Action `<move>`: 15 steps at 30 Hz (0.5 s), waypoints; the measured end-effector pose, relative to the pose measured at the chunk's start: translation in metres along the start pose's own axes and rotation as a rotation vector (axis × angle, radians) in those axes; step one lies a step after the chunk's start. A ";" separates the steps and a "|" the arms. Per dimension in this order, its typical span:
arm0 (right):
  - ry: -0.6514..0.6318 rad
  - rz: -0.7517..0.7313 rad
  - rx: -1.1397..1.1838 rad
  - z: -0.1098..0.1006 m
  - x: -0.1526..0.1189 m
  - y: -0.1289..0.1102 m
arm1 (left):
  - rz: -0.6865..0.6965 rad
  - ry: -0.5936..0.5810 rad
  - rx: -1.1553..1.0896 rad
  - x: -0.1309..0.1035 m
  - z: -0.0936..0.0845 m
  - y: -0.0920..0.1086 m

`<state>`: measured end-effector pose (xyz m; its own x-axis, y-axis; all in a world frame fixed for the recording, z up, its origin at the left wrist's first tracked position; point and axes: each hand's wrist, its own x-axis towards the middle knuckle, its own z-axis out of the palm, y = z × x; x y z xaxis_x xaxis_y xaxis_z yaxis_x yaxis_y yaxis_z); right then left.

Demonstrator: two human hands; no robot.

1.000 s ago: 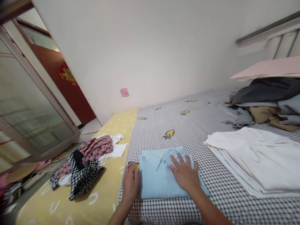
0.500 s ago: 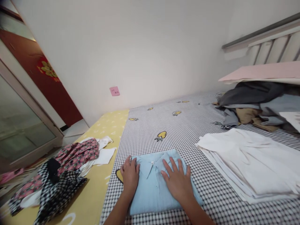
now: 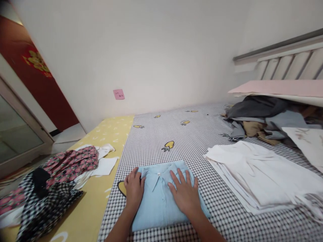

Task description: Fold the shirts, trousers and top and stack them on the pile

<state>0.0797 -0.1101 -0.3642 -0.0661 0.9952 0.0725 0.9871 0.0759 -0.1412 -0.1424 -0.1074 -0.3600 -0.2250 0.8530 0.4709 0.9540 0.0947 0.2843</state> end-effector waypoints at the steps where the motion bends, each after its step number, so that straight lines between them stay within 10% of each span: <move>1: 0.000 0.003 0.005 0.000 0.000 0.000 | 0.006 0.009 -0.005 0.000 0.000 -0.001; 15: 0.148 -0.027 -0.045 -0.001 -0.004 -0.003 | -0.009 0.007 0.091 -0.002 -0.004 -0.001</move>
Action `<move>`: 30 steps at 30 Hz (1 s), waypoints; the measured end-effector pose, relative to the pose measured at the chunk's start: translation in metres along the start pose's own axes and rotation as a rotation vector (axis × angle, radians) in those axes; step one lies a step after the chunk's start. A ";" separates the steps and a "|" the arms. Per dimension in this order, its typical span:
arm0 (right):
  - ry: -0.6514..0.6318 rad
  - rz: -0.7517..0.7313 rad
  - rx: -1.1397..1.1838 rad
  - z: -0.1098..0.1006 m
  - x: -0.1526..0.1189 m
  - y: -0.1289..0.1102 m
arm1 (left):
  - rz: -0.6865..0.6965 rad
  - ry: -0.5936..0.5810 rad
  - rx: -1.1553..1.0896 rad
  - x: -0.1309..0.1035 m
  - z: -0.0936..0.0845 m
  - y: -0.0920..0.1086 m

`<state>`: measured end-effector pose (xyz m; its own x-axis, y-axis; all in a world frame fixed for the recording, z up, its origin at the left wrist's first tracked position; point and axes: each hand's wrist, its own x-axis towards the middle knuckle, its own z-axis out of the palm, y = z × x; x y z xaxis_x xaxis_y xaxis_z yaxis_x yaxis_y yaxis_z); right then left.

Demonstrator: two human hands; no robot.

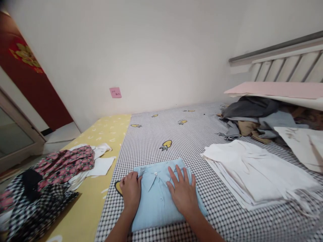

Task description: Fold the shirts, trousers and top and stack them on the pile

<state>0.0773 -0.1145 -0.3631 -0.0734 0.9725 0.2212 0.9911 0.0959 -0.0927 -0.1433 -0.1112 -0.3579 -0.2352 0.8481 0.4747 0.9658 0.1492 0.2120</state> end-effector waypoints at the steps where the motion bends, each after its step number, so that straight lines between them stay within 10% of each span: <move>1: -0.020 -0.004 0.007 -0.001 0.000 0.000 | -0.002 -0.002 0.005 0.000 0.000 0.000; 12: -0.073 0.007 0.071 0.002 0.004 0.001 | -0.076 0.162 0.017 0.001 0.000 0.002; 17: -0.083 0.014 0.098 0.001 0.004 0.000 | 0.282 0.297 -0.113 -0.005 -0.021 0.012; 25: 0.005 -0.012 0.121 0.001 0.003 0.000 | 0.321 -0.311 -0.153 -0.043 -0.026 0.045; 30: 0.029 -0.006 0.159 -0.005 0.001 -0.001 | 0.280 -0.357 -0.081 -0.047 -0.012 0.045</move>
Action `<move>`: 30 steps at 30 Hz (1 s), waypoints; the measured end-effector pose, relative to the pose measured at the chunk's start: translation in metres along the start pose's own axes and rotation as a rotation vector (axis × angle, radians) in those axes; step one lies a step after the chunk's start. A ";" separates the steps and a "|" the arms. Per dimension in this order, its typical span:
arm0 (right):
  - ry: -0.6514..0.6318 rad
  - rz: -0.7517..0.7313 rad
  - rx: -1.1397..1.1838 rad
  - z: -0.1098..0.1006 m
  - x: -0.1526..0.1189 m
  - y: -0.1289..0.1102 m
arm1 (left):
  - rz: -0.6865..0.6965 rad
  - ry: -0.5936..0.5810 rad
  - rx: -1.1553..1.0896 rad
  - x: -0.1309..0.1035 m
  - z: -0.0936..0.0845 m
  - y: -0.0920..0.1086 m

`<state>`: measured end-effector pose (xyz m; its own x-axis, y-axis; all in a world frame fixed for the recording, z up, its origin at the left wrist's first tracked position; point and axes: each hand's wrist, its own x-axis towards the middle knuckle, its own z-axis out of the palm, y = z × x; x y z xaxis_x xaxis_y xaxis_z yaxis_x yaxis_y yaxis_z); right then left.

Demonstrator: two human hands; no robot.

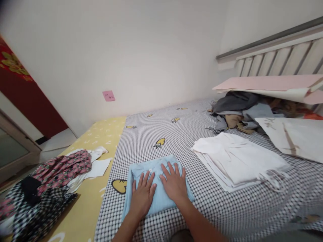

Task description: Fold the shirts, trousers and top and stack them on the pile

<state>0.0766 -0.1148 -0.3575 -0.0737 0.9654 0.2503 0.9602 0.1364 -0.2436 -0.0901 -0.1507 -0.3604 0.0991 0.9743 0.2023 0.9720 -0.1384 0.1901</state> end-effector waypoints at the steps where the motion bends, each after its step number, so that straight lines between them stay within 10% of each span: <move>1: 0.010 -0.002 0.017 -0.002 -0.001 0.000 | -0.008 0.002 0.026 0.001 0.001 0.001; 13: -0.082 0.136 0.136 -0.038 0.050 0.012 | -0.027 0.128 0.101 0.001 0.013 0.003; 30: -0.163 0.081 0.202 -0.013 0.074 0.021 | -0.011 0.387 0.119 -0.005 0.028 0.004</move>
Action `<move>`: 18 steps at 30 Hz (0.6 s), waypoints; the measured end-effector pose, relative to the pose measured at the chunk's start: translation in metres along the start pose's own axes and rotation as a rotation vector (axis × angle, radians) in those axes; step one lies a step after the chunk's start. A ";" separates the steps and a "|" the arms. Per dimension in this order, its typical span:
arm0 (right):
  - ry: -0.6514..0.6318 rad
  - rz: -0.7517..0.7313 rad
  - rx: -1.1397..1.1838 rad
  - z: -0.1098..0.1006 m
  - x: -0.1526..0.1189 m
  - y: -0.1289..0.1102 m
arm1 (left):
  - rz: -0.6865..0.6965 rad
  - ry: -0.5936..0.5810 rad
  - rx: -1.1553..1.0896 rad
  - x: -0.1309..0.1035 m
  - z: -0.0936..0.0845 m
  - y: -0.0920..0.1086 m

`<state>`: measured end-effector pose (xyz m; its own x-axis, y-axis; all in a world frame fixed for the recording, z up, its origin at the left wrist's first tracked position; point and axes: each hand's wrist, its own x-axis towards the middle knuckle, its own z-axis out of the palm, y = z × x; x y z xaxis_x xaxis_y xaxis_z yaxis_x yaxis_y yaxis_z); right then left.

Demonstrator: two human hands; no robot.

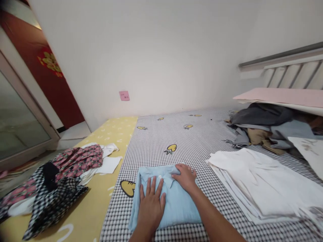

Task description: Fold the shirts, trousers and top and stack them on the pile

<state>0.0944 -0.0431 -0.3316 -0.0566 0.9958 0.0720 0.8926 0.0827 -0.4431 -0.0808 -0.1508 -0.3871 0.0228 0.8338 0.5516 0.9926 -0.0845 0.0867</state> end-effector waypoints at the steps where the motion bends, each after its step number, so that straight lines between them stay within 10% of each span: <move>1: 0.036 -0.010 -0.003 0.002 0.000 0.001 | 0.004 0.012 0.007 0.000 -0.001 0.000; 6: 0.237 -0.014 -0.027 0.014 0.000 0.002 | 0.038 0.005 0.016 0.000 -0.010 0.001; 18: 0.196 0.071 -0.190 0.009 -0.003 -0.017 | -0.009 -0.215 -0.066 0.007 -0.008 -0.002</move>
<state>0.0751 -0.0471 -0.3323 0.0807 0.9706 0.2266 0.9601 -0.0146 -0.2794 -0.0833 -0.1493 -0.3764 0.0454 0.9313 0.3613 0.9831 -0.1059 0.1494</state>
